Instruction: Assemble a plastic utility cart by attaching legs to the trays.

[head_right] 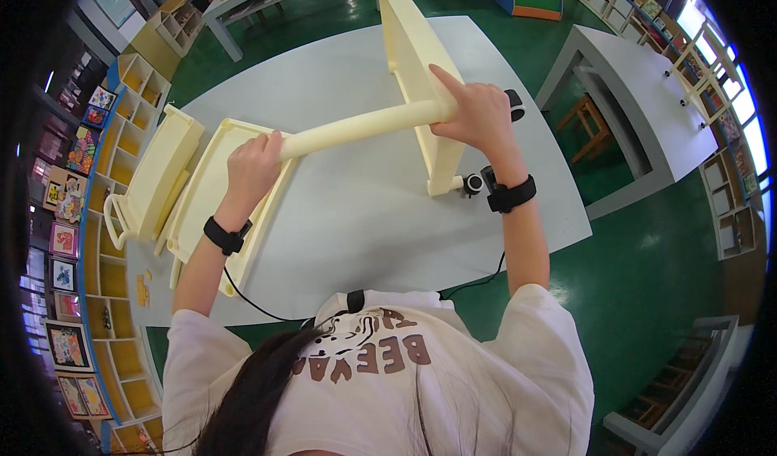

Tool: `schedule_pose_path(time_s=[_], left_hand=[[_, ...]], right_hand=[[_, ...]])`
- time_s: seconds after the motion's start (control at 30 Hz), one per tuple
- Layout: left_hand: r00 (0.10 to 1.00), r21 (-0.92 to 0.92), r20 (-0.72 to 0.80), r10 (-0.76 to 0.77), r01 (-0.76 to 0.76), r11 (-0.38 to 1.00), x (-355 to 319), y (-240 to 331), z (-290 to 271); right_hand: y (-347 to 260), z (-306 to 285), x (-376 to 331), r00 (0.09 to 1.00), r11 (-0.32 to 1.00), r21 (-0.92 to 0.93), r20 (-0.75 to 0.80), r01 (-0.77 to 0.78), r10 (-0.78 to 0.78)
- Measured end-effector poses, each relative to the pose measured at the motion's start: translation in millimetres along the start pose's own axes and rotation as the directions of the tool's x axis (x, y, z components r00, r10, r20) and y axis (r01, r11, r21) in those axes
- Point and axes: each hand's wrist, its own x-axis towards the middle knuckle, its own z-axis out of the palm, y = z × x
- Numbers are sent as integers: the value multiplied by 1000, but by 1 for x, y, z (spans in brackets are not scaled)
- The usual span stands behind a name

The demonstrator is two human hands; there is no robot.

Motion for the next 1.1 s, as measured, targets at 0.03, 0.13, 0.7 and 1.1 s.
schedule_pose_path(time_s=[0.03,0.13,0.7,1.1], left_hand=[[996,113,-68,-53,61,992,-5,-2,3],[986,61,-42,-159,161,985,-5,-5,11],[960,-119,280,-21,57,991,14,-23,-7],[590,-487,801,100,545,683,33,-35,-25]], right_hand=[[-2,0,1,1000,1000,-2,4,0,0],[-6,0,3,999,999,-4,19,34,-34],[4,11,-1,995,997,-20,-71,72,-73],[-3,12,3,997,997,-3,-3,73,-73]])
